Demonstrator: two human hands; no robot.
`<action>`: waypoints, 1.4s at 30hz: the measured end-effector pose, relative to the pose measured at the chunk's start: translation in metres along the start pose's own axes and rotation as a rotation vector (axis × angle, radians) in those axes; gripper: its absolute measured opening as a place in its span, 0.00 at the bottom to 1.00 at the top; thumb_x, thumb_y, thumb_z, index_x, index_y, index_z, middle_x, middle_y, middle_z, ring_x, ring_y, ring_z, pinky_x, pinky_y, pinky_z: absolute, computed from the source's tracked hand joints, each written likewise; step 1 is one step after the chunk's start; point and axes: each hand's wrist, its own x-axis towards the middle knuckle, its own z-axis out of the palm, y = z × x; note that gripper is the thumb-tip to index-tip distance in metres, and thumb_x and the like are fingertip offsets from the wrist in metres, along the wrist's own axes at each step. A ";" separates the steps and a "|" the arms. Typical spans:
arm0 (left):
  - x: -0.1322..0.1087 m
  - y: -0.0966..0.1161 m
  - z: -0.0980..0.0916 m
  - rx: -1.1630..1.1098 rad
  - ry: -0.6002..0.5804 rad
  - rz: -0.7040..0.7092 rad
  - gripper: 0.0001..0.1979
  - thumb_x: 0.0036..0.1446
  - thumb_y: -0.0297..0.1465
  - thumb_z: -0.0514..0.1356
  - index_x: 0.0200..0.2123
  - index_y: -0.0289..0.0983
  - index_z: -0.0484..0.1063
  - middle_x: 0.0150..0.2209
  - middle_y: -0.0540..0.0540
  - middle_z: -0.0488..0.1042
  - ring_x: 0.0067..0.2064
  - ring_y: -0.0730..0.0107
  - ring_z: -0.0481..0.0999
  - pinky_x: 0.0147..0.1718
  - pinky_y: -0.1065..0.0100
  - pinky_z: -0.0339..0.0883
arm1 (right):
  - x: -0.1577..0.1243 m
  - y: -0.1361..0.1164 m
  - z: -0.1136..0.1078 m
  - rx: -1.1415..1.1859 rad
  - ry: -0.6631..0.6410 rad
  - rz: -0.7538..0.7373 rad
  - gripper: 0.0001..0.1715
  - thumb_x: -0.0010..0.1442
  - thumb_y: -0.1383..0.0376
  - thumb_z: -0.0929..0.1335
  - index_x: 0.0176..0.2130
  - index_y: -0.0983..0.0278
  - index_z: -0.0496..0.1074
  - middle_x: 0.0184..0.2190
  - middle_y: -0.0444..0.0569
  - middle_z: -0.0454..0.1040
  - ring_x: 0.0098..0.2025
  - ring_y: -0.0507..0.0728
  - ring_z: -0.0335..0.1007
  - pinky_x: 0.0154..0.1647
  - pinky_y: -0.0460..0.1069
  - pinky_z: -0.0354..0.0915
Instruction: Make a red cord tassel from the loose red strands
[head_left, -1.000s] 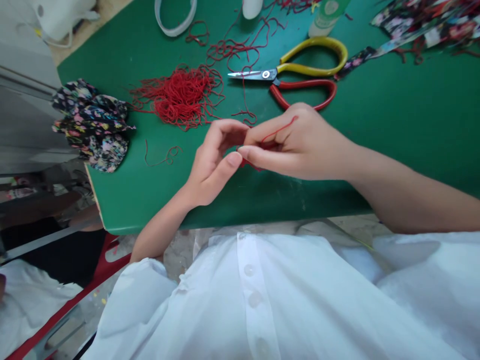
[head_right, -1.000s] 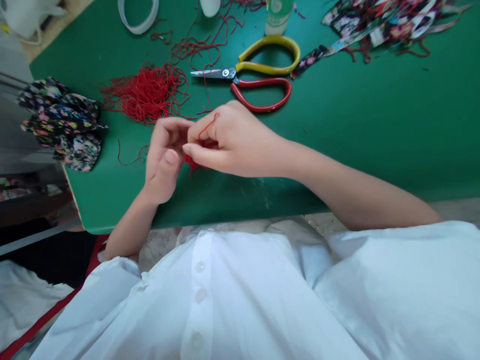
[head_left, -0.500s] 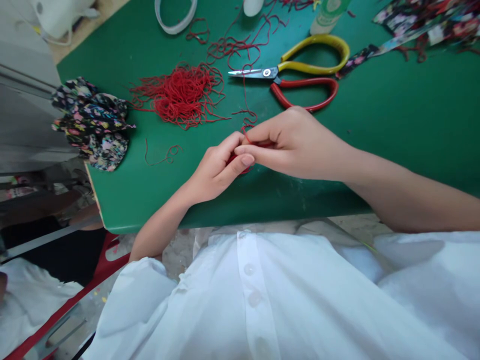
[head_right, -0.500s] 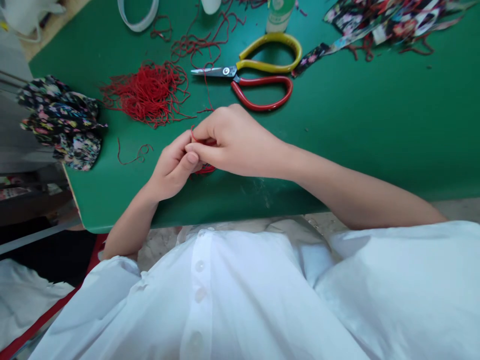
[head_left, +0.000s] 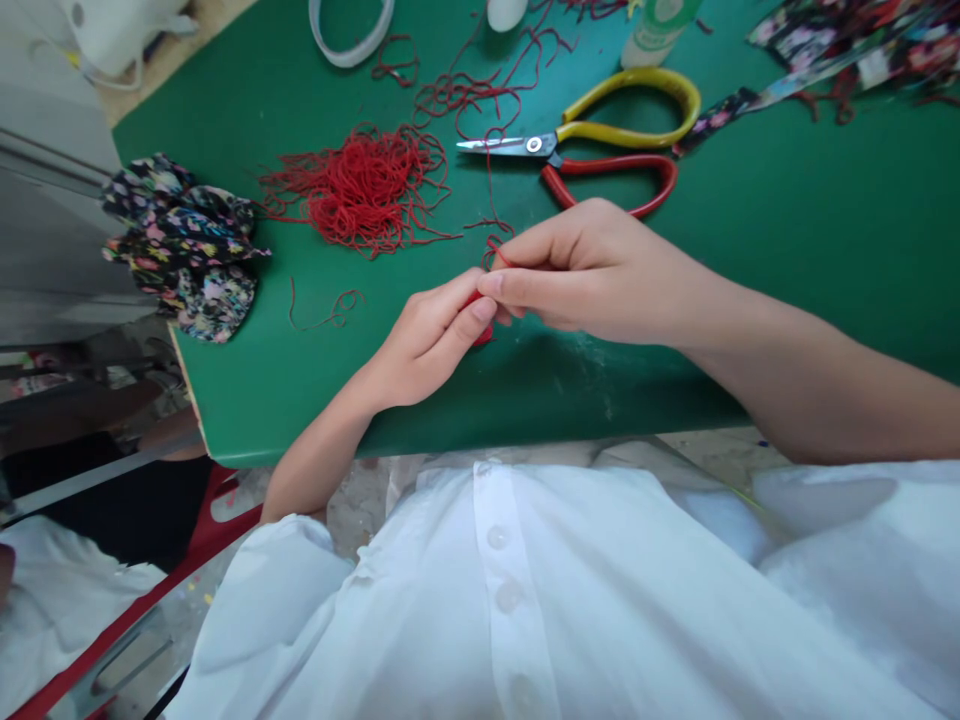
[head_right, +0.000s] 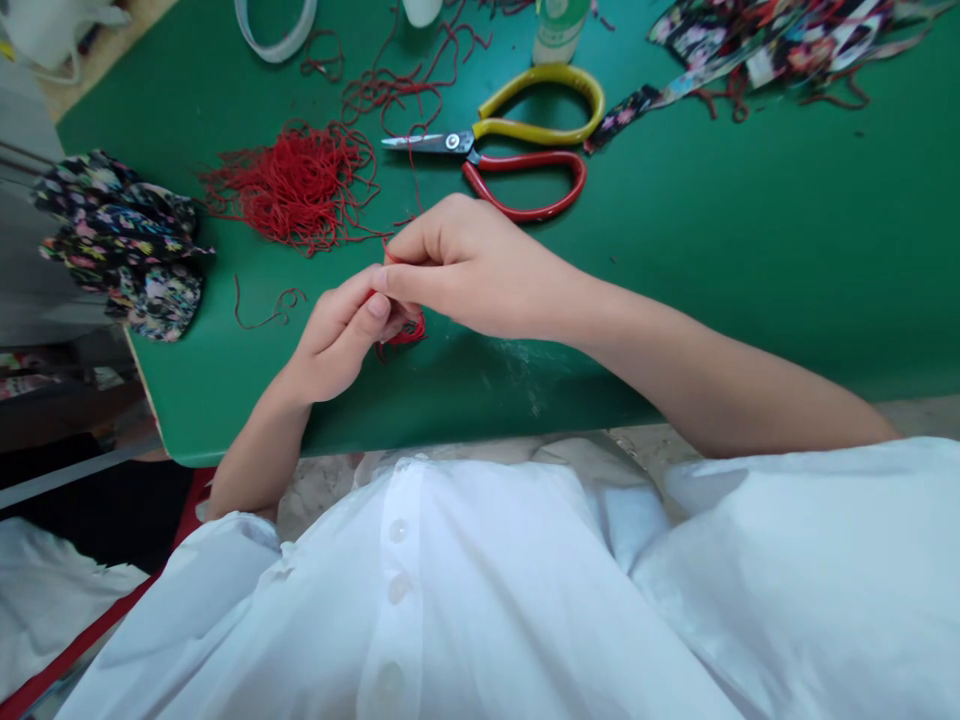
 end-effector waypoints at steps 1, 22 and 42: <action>0.000 -0.001 0.000 0.011 -0.011 0.018 0.18 0.64 0.45 0.53 0.37 0.38 0.74 0.32 0.48 0.73 0.33 0.73 0.70 0.37 0.68 0.63 | 0.000 0.000 0.000 0.009 -0.004 0.011 0.20 0.62 0.73 0.65 0.19 0.68 0.63 0.15 0.37 0.53 0.20 0.42 0.45 0.21 0.44 0.43; 0.003 -0.002 -0.001 0.099 -0.067 0.080 0.24 0.65 0.50 0.48 0.32 0.36 0.71 0.29 0.47 0.73 0.33 0.72 0.73 0.35 0.68 0.68 | 0.000 0.003 0.002 -0.123 -0.077 -0.041 0.19 0.62 0.65 0.67 0.20 0.67 0.65 0.17 0.40 0.62 0.22 0.45 0.54 0.23 0.43 0.49; 0.005 -0.008 0.004 -0.322 -0.047 -0.043 0.20 0.62 0.48 0.55 0.30 0.36 0.68 0.20 0.55 0.54 0.18 0.86 0.51 0.18 0.76 0.50 | -0.002 -0.001 0.002 -0.187 0.054 -0.133 0.20 0.65 0.69 0.64 0.21 0.68 0.64 0.15 0.36 0.51 0.20 0.42 0.45 0.20 0.42 0.43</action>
